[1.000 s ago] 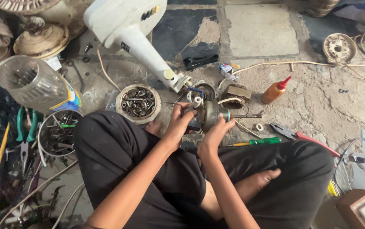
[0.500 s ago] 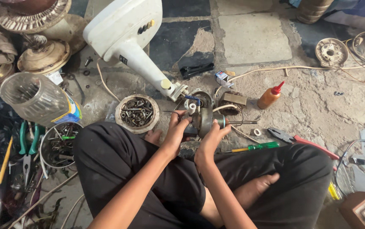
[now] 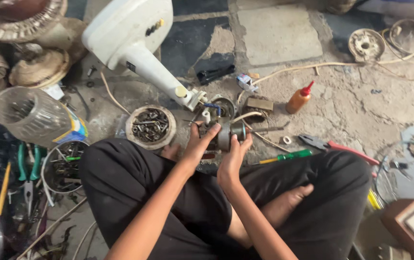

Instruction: The person sits on the floor and repairs a small electrical motor by hand. They remove a rotor, use a screwdriver to adjust internal components, and reassemble the motor housing with wires and screws.

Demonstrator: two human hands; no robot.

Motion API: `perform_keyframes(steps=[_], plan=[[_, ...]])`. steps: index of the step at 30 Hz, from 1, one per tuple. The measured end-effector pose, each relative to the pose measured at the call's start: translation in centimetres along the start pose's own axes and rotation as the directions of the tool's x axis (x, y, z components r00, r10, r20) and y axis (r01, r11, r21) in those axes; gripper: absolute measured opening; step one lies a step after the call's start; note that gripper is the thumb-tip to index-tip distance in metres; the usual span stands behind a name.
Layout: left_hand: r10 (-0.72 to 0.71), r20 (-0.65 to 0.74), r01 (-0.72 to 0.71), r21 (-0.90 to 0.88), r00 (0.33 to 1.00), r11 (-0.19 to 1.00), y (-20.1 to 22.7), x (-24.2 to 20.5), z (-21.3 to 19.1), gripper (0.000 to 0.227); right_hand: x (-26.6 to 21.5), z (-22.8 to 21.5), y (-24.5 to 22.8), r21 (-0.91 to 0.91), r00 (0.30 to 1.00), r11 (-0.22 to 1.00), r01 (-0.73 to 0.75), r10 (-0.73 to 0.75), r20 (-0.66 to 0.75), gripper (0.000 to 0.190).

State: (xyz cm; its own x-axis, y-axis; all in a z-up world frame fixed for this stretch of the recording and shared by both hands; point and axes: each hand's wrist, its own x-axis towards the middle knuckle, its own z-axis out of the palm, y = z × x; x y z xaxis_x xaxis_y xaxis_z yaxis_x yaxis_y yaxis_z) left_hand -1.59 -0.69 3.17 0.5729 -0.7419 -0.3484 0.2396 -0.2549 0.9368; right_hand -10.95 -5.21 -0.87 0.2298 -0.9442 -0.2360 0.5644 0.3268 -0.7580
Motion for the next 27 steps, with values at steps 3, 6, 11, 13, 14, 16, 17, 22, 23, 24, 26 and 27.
perform_keyframes(steps=[3,6,11,13,14,16,17,22,23,24,26,27], plan=[[-0.112,0.046,0.114,-0.047,0.993,0.992,0.6,-0.2,-0.3,0.072,0.8,-1.8,0.7,0.076,0.996,0.997,0.005,-0.012,0.083,0.044],[-0.118,0.068,0.131,-0.253,0.991,0.958,0.0,0.1,-0.6,0.071,1.4,-3.0,1.8,0.101,0.988,0.995,0.008,-0.024,0.153,0.036],[-0.082,0.083,0.109,-0.399,0.993,0.911,-1.1,0.9,-1.2,0.066,1.7,-3.6,0.7,0.058,0.972,0.998,0.032,-0.045,0.232,0.019],[-0.079,0.081,0.107,-0.429,0.994,0.897,-1.3,1.0,-1.5,0.065,1.4,-3.4,0.3,0.127,0.972,0.992,-0.014,-0.016,0.236,0.016],[-0.076,0.086,0.107,-0.447,0.993,0.888,-1.4,1.1,-1.3,0.064,1.5,-3.5,-0.2,0.157,0.972,0.987,-0.033,-0.006,0.237,0.015],[-0.097,0.098,0.129,-0.408,0.990,0.904,-1.5,1.2,-1.4,0.061,1.6,-3.5,-0.5,0.115,0.983,0.993,-0.032,0.010,0.183,0.019],[-0.109,0.103,0.141,-0.388,0.989,0.911,-1.6,1.3,-1.3,0.060,1.6,-3.5,-0.6,0.094,0.988,0.995,-0.034,0.019,0.155,0.021],[-0.113,-0.014,0.105,-0.265,0.993,0.959,-2.9,2.1,-1.4,0.048,2.2,-4.1,0.7,0.129,0.998,0.992,-0.007,-0.001,0.064,0.022],[-0.075,-0.063,0.061,-0.195,0.995,0.979,-3.1,2.0,-1.4,0.045,2.5,-4.5,0.9,0.130,0.999,0.991,-0.028,0.025,0.024,0.022],[0.076,-0.126,-0.087,-0.085,0.989,0.993,-3.0,1.7,-1.7,0.042,2.8,-4.8,1.1,0.159,0.999,0.987,-0.025,0.018,0.045,0.022],[0.379,-0.199,-0.353,0.156,0.904,0.923,-1.5,0.4,-2.0,0.036,3.2,-5.4,1.0,0.216,0.996,0.976,-0.023,0.004,0.087,0.021],[0.453,-0.225,-0.355,0.368,0.863,0.859,0.0,-1.1,-2.6,0.037,3.1,-5.5,1.0,0.226,0.997,0.972,-0.062,0.050,0.059,0.021]])
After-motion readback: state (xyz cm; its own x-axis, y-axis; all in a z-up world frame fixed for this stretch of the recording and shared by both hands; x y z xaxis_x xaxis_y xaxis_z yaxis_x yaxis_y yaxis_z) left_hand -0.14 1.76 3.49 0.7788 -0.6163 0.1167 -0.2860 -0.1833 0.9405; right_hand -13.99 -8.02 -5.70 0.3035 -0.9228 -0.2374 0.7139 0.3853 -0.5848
